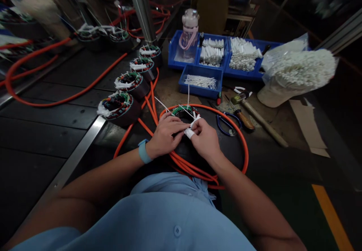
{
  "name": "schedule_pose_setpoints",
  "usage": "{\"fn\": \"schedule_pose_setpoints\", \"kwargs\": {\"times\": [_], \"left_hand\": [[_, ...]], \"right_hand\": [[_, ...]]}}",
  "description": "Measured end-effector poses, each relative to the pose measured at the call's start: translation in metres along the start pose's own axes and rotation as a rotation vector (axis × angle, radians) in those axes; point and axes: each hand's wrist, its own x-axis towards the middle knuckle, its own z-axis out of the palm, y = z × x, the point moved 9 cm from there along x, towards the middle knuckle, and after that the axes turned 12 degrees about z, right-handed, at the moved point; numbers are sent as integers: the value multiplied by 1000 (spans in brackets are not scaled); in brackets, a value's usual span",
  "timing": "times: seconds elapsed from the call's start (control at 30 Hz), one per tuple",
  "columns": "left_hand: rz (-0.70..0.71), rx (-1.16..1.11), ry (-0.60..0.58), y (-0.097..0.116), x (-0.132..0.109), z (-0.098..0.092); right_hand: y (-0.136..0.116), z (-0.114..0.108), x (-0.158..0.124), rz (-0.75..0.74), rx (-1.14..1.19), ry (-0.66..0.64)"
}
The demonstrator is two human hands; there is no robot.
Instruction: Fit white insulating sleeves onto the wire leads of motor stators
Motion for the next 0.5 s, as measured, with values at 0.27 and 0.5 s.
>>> {"fn": "schedule_pose_setpoints", "kwargs": {"times": [0.27, 0.5], "left_hand": [[-31, 45, -139, -3, 2, 4], [87, 175, -464, -5, 8, 19]], "right_hand": [[-71, 9, -41, -927, -894, 63], [-94, 6, -17, -1051, -843, 61]]}}
